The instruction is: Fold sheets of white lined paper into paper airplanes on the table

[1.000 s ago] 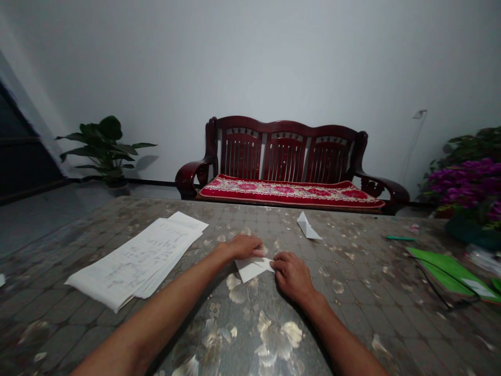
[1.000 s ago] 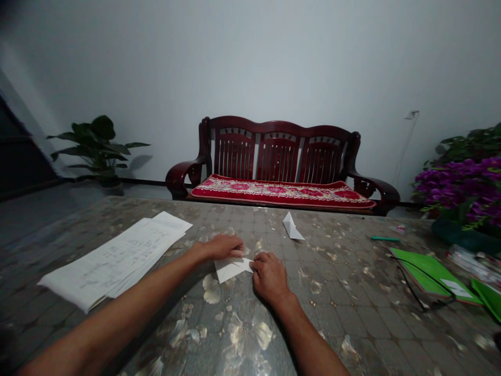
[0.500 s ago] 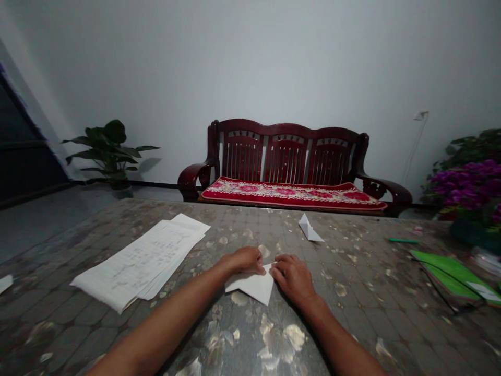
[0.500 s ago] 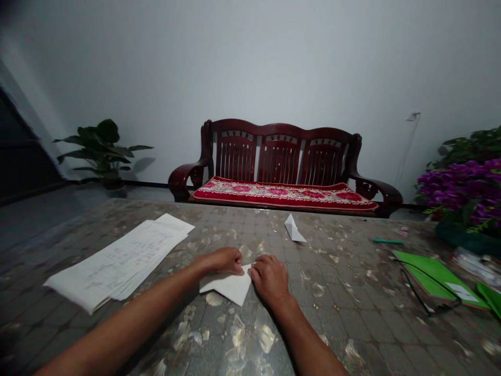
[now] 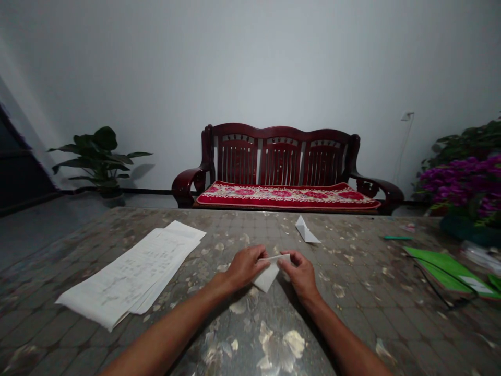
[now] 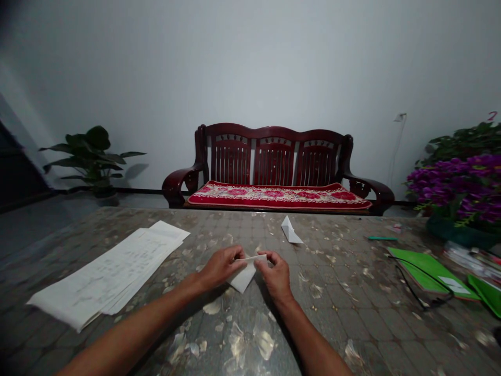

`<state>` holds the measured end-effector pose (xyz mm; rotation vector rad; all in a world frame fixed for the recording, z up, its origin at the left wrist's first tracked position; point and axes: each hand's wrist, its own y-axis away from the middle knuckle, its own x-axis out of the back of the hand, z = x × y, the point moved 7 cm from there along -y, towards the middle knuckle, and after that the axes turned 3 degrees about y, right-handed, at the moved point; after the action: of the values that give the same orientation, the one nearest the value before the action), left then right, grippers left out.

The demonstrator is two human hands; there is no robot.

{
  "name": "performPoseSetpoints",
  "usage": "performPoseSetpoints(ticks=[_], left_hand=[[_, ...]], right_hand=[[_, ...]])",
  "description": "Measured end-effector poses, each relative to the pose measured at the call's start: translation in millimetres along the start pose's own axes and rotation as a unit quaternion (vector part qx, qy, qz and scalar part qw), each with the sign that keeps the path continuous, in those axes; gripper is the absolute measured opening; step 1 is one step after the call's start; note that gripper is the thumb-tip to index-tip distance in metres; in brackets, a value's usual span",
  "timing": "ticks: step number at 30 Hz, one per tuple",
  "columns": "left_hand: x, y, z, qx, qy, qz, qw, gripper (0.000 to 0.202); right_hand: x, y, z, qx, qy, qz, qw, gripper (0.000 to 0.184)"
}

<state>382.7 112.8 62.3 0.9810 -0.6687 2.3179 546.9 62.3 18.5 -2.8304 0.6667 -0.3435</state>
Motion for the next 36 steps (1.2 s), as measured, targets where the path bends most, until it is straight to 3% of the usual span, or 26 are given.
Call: performPoseSetpoints(ticks=[3, 6, 9, 11, 14, 17, 22, 26, 36], left_hand=[[14.9, 0.7, 14.1, -0.066, -0.036, 0.088, 0.993, 0.007], [20.1, -1.2, 18.2, -0.095, -0.038, 0.142, 0.985, 0.01], [11.8, -2.2, 12.5, -0.098, -0.028, 0.147, 0.984, 0.017], [0.6, 0.9, 6.7, -0.095, -0.021, 0.122, 0.988, 0.018], [-14.4, 12.4, -0.8, -0.088, 0.004, 0.081, 0.993, 0.019], [-22.2, 24.6, -9.4, -0.057, 0.035, 0.057, 0.996, 0.016], [-29.3, 31.6, -25.8, 0.013, 0.03, 0.008, 0.999, 0.008], [-31.0, 32.6, -24.4, -0.003, -0.028, -0.02, 0.999, 0.01], [-28.0, 42.7, -17.7, -0.028, -0.093, 0.003, 0.995, 0.009]], right_hand=[[16.4, 9.8, -37.5, 0.146, 0.071, 0.08, 0.983, 0.018], [11.9, 27.0, -70.0, 0.325, 0.183, 0.038, 0.927, 0.018], [-2.7, 38.3, -76.5, 0.42, 0.29, -0.019, 0.86, 0.024], [-12.5, 38.3, -71.8, 0.431, 0.344, -0.038, 0.833, 0.024], [-23.2, 34.1, -64.7, 0.421, 0.38, -0.039, 0.823, 0.027], [-31.9, 32.4, -59.4, 0.408, 0.374, -0.059, 0.831, 0.026], [-40.6, 28.3, -41.9, 0.356, 0.38, -0.129, 0.844, 0.009], [-39.5, 23.7, -29.9, 0.319, 0.38, -0.156, 0.854, 0.007], [-48.2, 30.3, -37.3, 0.362, 0.448, -0.154, 0.803, 0.018]])
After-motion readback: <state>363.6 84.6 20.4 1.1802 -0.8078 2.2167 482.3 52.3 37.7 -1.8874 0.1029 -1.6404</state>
